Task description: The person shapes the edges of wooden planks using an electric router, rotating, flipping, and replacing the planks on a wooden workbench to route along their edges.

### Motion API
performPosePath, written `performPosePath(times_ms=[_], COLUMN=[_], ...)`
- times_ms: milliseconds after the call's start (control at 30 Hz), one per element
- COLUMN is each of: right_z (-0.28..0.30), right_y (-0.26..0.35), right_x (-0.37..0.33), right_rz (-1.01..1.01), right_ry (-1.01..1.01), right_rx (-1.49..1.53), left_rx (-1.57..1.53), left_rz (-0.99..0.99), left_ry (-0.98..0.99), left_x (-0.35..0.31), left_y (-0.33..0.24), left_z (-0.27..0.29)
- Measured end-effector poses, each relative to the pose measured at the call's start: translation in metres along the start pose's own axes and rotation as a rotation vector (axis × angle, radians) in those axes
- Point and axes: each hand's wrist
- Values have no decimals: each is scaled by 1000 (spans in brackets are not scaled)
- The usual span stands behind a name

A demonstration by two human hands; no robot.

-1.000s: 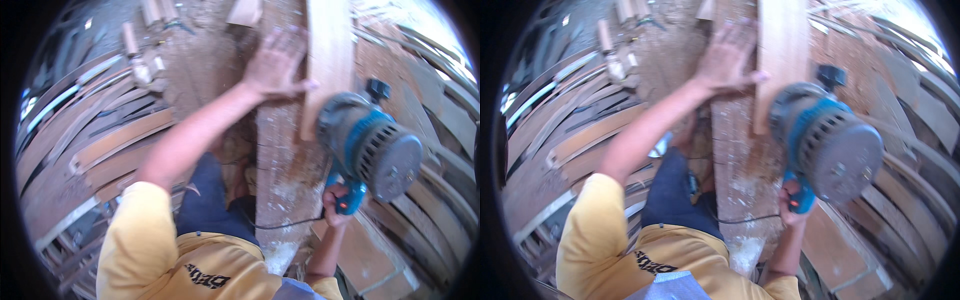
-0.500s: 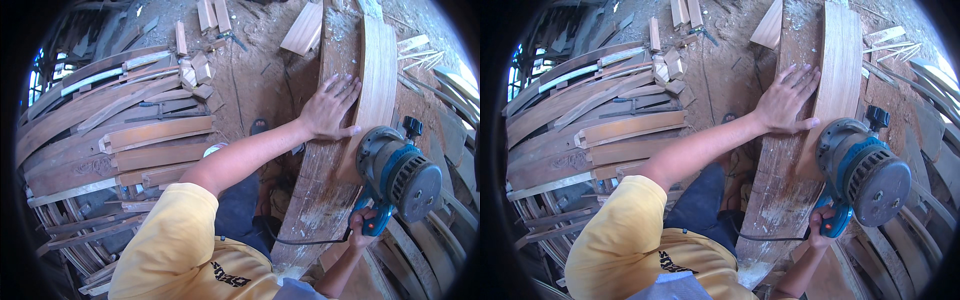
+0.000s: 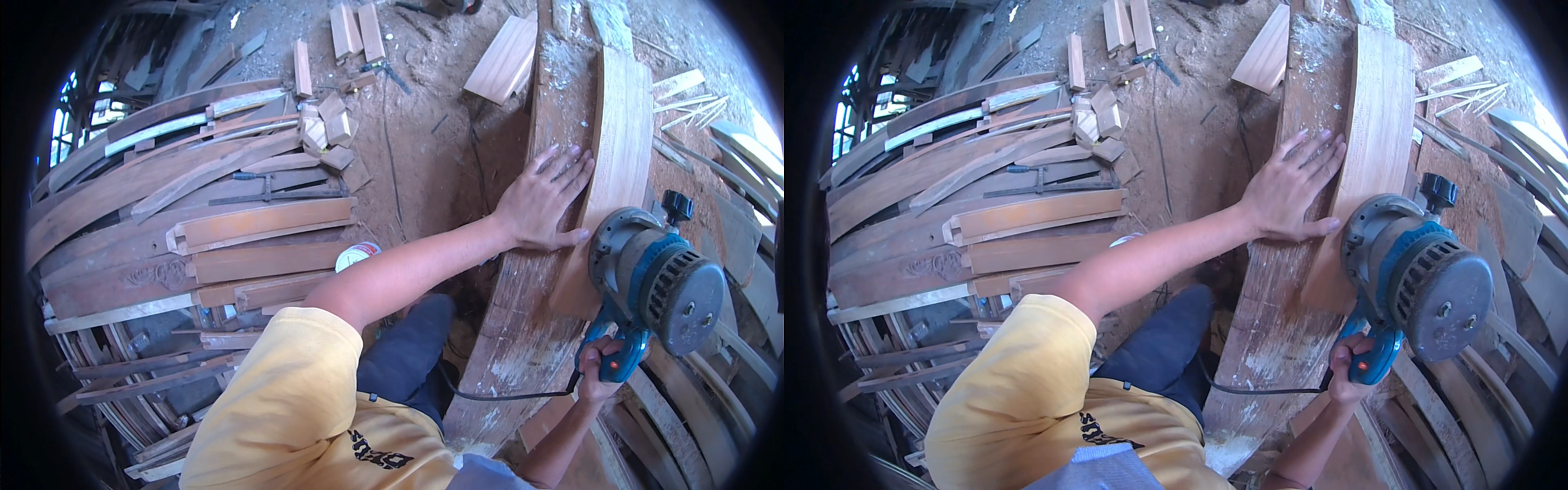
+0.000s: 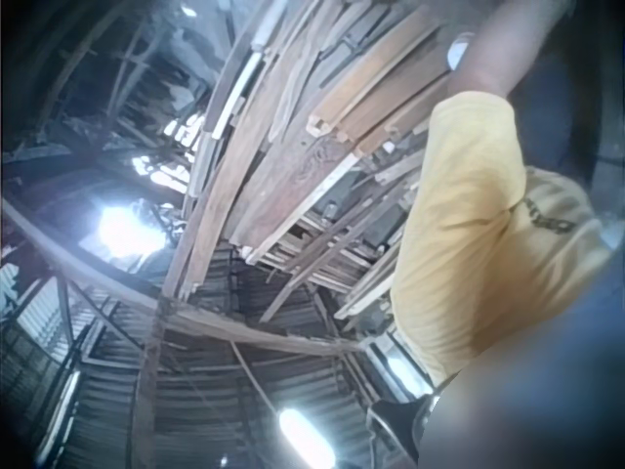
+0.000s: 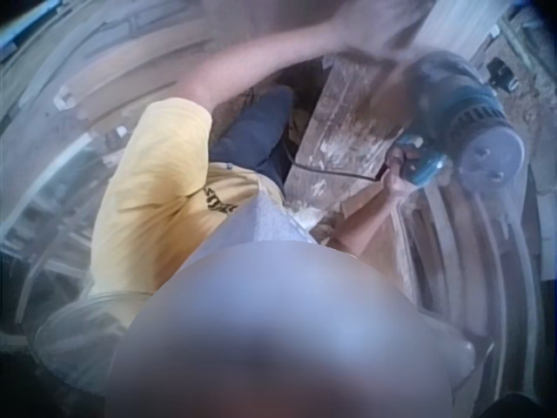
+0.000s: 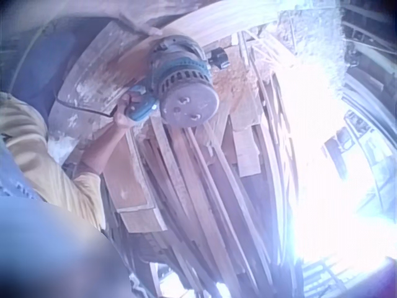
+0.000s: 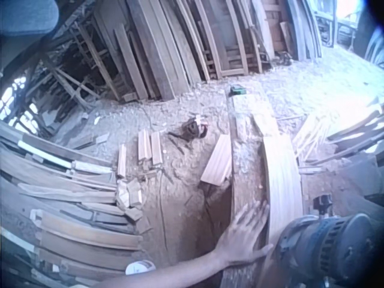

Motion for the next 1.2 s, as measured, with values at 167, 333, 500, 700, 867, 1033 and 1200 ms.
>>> performPosePath(times_ms=[167, 333, 500, 700, 867, 1033, 1200], right_z=[-5, -12, -15, -21, -24, -25, -30], right_y=[0, 4, 7, 11, 11, 10, 11], right_x=[10, 26, 44, 65, 79, 94, 113], right_rz=[-9, 23, 37, 34, 20, 24, 37], right_ry=[-13, -3, 26, 20, 7, -1, 4], right_rx=[19, 17, -2, 2, 2, 0, -2], left_rx=[7, 1, -31, -47, -76, -99, -96], left_rz=[-1, 2, 9, 26, 30, 27, 23], left_ry=[7, 18, 9, -5, 11, 17, 18], left_x=[1, 3, 3, 6, 8, 9, 9], left_y=[4, 5, 5, 6, 8, 9, 12], left_z=[2, 6, 11, 14, 16, 19, 19])
Point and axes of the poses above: each hand's wrist, its own x-axis towards the middle knuckle, its own z-axis out of the back of the hand, y = z × x, and after that the axes turned 1 degree about -x, right-handed
